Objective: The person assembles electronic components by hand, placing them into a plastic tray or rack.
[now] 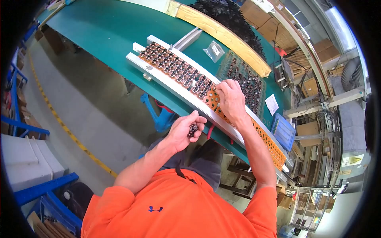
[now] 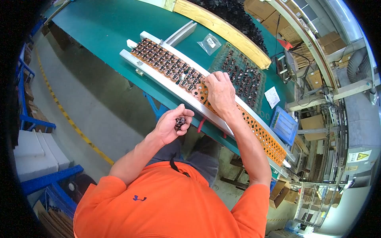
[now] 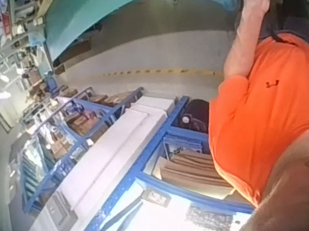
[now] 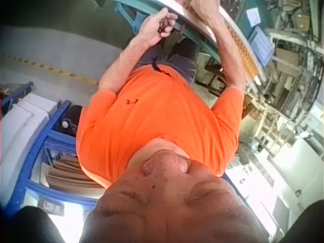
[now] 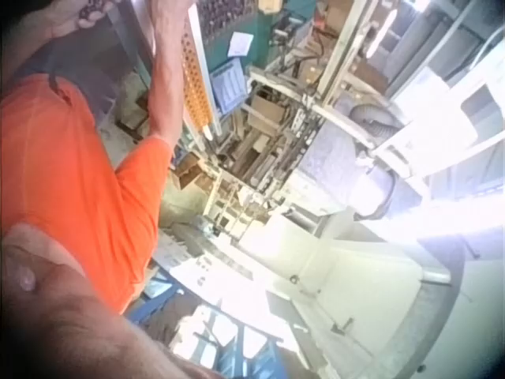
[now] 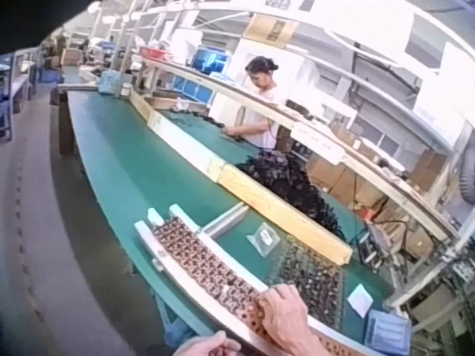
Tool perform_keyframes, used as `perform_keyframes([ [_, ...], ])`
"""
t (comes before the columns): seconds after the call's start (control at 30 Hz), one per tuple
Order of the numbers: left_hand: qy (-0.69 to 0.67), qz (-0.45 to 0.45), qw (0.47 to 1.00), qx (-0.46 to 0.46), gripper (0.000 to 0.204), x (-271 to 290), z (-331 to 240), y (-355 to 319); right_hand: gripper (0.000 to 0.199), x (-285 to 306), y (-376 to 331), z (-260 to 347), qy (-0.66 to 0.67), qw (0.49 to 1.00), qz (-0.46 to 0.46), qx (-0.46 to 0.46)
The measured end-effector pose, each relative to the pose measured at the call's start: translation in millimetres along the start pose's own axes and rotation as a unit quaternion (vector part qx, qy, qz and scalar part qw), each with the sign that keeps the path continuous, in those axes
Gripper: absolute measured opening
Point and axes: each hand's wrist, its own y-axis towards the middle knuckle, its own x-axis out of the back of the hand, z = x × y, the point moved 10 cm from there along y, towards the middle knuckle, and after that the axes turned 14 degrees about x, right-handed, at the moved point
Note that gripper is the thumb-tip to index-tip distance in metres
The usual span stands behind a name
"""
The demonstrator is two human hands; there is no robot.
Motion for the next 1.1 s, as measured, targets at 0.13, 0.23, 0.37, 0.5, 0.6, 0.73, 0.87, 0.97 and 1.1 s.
perform_keyframes([
  [0.13,0.0,-0.003,1.0,0.001,0.043,0.9,0.7,0.8,0.006,-1.4,0.7,1.4,-0.009,1.0,0.006,0.014],
  [0.23,-0.001,-0.006,1.0,0.001,0.042,0.3,0.4,0.7,0.007,-2.6,0.4,1.4,-0.014,1.0,0.01,0.019],
  [0.37,0.002,-0.013,1.0,0.001,0.045,1.0,0.0,1.9,0.007,-1.1,0.8,4.5,-0.017,0.999,0.006,0.03],
  [0.5,-0.022,0.005,1.0,0.014,0.054,-4.4,2.1,2.2,0.008,4.3,0.8,10.2,-0.024,0.999,0.009,0.033],
  [0.6,-0.014,0.018,1.0,0.017,0.059,-9.7,0.5,0.4,0.013,25.0,-1.7,24.4,0.002,1.0,-0.017,0.012],
  [0.73,0.024,0.042,0.999,0.004,0.069,-12.6,1.5,1.4,0.018,14.3,-14.4,70.6,0.185,0.976,0.114,0.025],
  [0.87,0.05,0.034,0.998,-0.001,0.075,-15.4,3.3,2.6,0.024,-6.6,-30.7,101.8,0.247,0.951,0.183,0.037],
  [0.97,0.085,-0.019,0.996,-0.014,0.077,-17.1,2.4,-2.7,0.025,-4.4,-33.9,102.6,0.221,0.955,0.199,-0.019],
  [1.1,0.079,-0.02,0.997,-0.019,0.077,-15.6,2.0,-7.1,0.022,-2.6,-31.4,106.9,0.2,0.958,0.204,0.017],
])
